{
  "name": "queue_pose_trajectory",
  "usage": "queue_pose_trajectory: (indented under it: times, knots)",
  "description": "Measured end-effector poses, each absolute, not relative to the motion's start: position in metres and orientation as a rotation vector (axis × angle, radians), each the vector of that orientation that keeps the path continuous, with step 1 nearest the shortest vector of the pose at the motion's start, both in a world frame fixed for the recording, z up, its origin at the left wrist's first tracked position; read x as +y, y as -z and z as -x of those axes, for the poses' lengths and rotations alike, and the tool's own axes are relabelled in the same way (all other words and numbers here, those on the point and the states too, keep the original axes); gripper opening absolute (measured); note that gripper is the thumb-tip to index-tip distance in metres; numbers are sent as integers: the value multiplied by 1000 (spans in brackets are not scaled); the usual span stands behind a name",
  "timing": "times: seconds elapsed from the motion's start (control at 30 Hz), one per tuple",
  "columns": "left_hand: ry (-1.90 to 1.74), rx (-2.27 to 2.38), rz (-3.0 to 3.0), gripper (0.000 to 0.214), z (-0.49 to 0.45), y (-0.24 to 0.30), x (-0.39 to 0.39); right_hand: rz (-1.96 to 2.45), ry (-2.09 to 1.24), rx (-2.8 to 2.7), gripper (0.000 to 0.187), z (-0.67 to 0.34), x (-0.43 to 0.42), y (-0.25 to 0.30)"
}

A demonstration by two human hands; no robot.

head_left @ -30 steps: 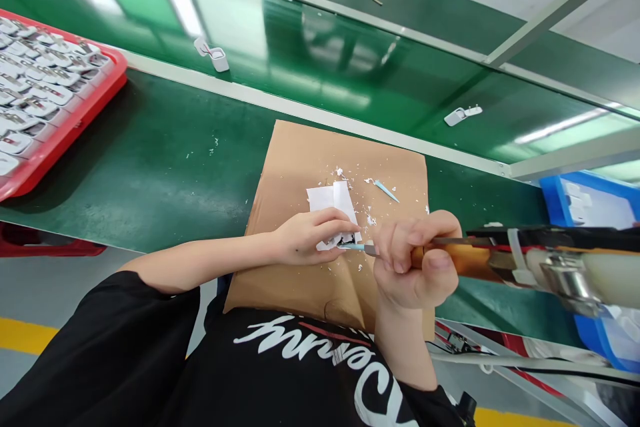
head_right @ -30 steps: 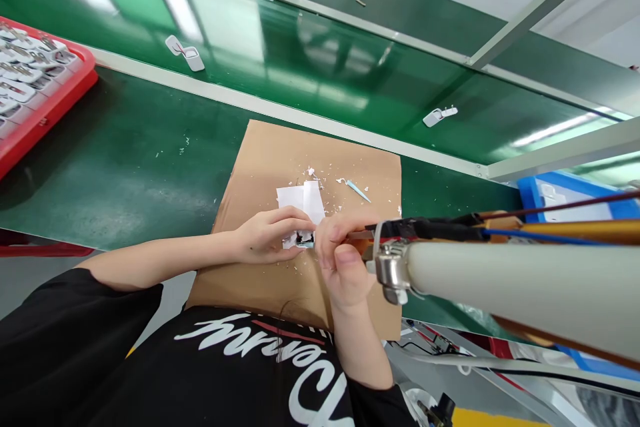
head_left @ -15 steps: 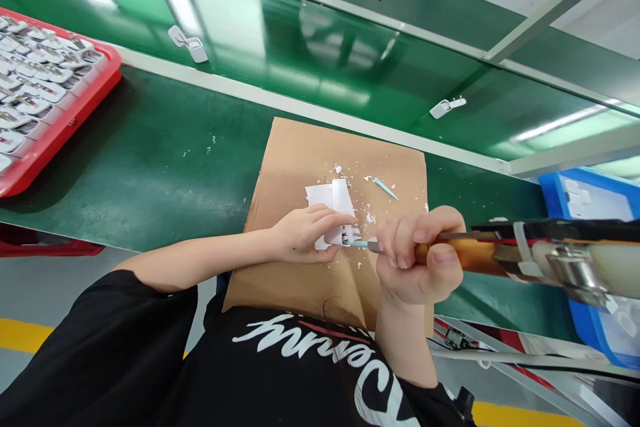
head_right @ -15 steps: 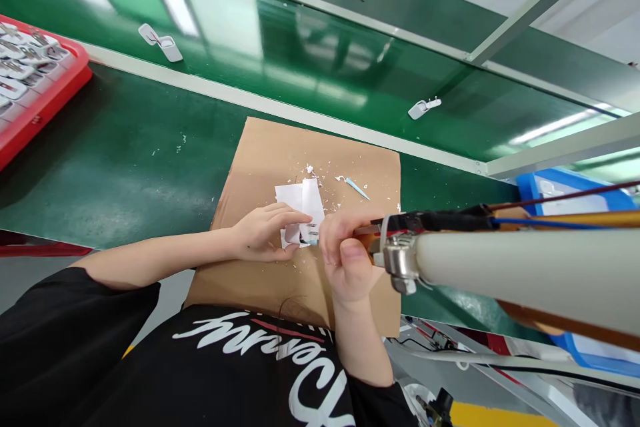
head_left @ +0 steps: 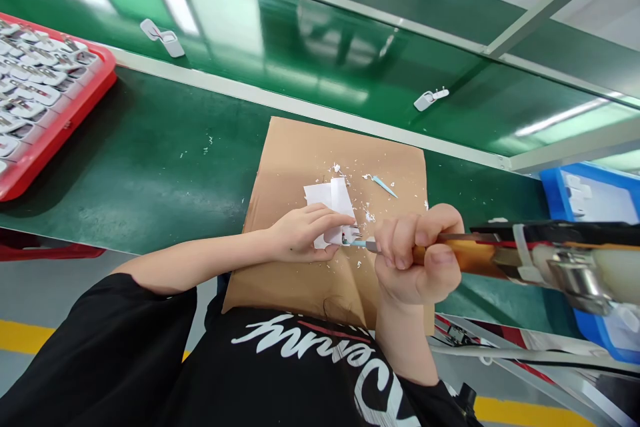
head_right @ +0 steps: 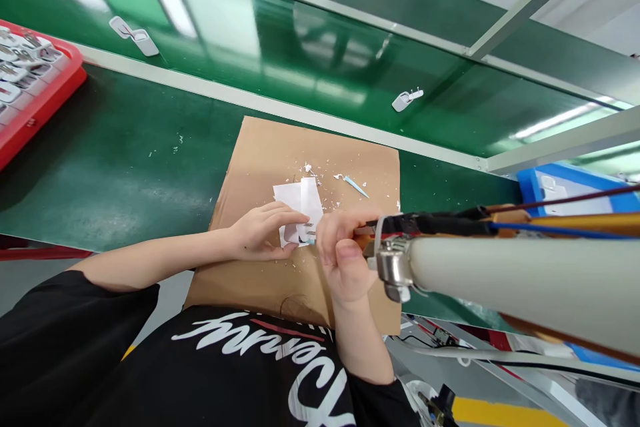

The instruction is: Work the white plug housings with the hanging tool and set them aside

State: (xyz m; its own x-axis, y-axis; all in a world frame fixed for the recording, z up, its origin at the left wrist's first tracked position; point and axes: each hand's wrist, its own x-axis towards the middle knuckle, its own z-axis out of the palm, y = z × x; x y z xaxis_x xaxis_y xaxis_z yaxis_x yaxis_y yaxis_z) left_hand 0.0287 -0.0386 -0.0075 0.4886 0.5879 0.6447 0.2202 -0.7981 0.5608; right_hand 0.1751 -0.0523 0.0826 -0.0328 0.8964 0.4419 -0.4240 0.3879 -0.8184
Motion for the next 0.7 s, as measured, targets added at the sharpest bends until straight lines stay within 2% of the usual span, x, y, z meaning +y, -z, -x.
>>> queue_pose_trajectory:
  times: [0.4, 0.7]
  knots:
    - [-1176, 698, -2353, 41, -28, 11, -40, 549, -1106, -1137, 12, -177, -53, -80]
    - [-1156, 683, -2351, 40, -27, 12, -39, 603, -1104, -1135, 19, -178, -54, -79]
